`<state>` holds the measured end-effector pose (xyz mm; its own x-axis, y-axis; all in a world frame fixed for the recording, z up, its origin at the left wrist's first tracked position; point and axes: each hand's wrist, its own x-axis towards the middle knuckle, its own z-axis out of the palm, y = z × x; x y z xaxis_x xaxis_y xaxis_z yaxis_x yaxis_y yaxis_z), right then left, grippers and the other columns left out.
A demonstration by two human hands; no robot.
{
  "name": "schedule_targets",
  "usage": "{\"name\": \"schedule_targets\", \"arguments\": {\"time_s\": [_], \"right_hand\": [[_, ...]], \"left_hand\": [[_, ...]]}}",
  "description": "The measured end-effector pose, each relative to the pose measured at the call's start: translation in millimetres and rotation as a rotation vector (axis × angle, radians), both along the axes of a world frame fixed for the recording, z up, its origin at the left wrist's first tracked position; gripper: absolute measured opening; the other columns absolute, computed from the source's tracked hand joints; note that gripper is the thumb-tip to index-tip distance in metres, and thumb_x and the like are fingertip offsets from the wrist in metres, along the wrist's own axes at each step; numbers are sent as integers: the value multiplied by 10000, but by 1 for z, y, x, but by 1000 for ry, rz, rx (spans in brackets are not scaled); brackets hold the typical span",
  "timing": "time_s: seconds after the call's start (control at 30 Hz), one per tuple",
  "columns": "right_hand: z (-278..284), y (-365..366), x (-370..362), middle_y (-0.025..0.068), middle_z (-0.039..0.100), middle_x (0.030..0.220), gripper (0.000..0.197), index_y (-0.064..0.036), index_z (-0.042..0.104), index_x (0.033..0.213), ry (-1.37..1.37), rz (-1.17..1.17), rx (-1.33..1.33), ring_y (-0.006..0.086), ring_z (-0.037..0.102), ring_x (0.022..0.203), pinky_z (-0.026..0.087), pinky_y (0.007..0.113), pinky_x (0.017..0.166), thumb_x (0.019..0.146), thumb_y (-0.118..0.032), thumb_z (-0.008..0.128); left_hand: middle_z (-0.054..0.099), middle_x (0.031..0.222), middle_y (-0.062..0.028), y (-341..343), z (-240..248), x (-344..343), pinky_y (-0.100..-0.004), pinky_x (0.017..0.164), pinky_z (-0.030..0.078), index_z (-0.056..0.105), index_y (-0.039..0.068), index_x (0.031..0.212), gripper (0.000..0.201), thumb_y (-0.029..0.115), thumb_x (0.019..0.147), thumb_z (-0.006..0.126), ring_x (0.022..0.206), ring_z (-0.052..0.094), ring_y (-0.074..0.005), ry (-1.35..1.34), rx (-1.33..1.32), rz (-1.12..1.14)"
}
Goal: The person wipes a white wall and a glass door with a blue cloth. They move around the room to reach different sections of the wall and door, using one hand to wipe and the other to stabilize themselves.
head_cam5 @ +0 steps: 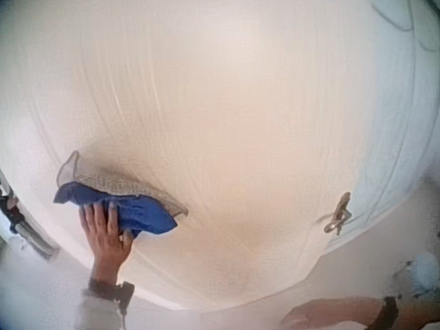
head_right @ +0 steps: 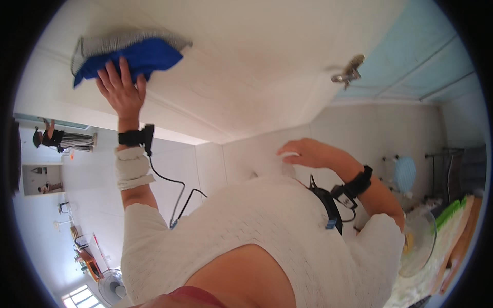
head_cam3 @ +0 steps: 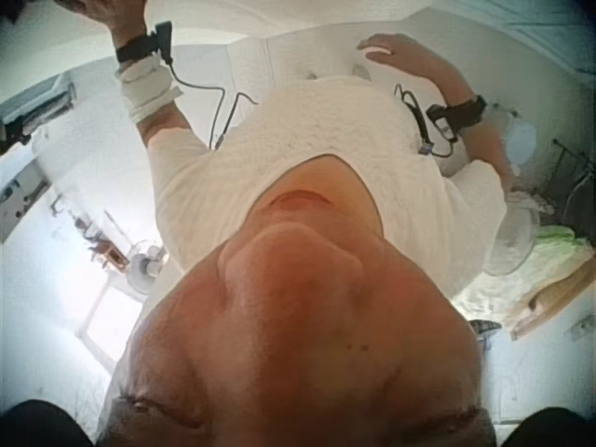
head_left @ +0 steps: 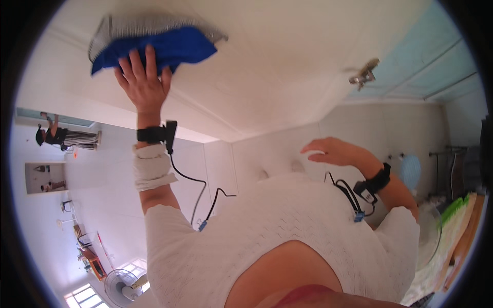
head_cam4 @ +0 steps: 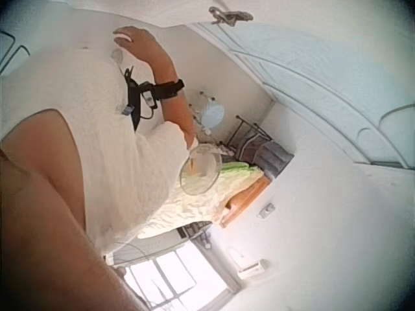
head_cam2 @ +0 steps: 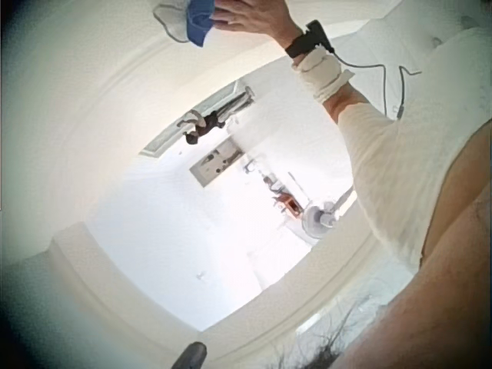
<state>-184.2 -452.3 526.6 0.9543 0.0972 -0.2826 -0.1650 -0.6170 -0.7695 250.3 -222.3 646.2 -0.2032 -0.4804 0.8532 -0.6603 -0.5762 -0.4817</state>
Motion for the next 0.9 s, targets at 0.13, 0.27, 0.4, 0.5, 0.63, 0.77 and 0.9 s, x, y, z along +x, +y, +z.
{"name": "schedule_targets", "arguments": {"time_s": [0.13,0.27,0.4,0.5,0.63,0.77,0.9], "right_hand": [[7,7,-8,140,651,1285,364,-71,632,1290,120,-82,84,330,622,1135,481,398,974,1016,-303,569],[3,24,-25,152,663,1258,400,-61,644,1272,234,-193,120,322,623,1138,477,393,977,1011,-350,550],[0,52,-43,150,666,1225,451,-67,626,1295,375,-224,127,324,615,1136,473,396,972,1004,-402,542],[0,61,-57,146,656,1224,472,-80,608,1318,321,-252,72,324,601,1151,468,403,973,1000,-423,541],[-6,48,-86,146,641,1247,472,-90,602,1321,339,-290,19,324,585,1179,465,411,980,998,-429,542],[-8,23,-129,148,649,1232,454,-67,627,1275,238,-402,-123,336,596,1157,472,424,967,991,-413,553],[5,3,-169,146,661,1193,408,-59,636,1255,72,-542,-200,334,610,1104,480,417,945,987,-359,564]], "left_hand": [[552,1066,-194,43,-35,20,-586,860,374,579,66,1332,616,503,898,590,906,499,-396,109,56,119],[591,1077,-221,32,-64,15,-537,742,460,533,-29,1278,753,560,844,711,903,599,-427,62,98,-4],[576,1151,-269,-24,-69,-28,-595,874,466,467,-59,1285,972,773,805,617,1051,575,-489,228,143,-145],[624,1076,-224,-86,-59,-68,-706,976,354,479,-51,1285,1000,830,814,530,976,608,-480,79,142,-192],[637,1112,-158,-166,-33,-133,-761,1018,240,562,90,1294,716,696,915,531,1155,541,-456,134,321,-85],[534,1367,-73,-260,18,-205,-670,1043,317,553,256,1361,507,521,933,613,1294,471,-386,-86,174,-288],[421,1536,-78,-320,70,-261,-624,1127,255,493,214,1465,606,438,916,621,1426,347,-363,-104,205,-409]]}}
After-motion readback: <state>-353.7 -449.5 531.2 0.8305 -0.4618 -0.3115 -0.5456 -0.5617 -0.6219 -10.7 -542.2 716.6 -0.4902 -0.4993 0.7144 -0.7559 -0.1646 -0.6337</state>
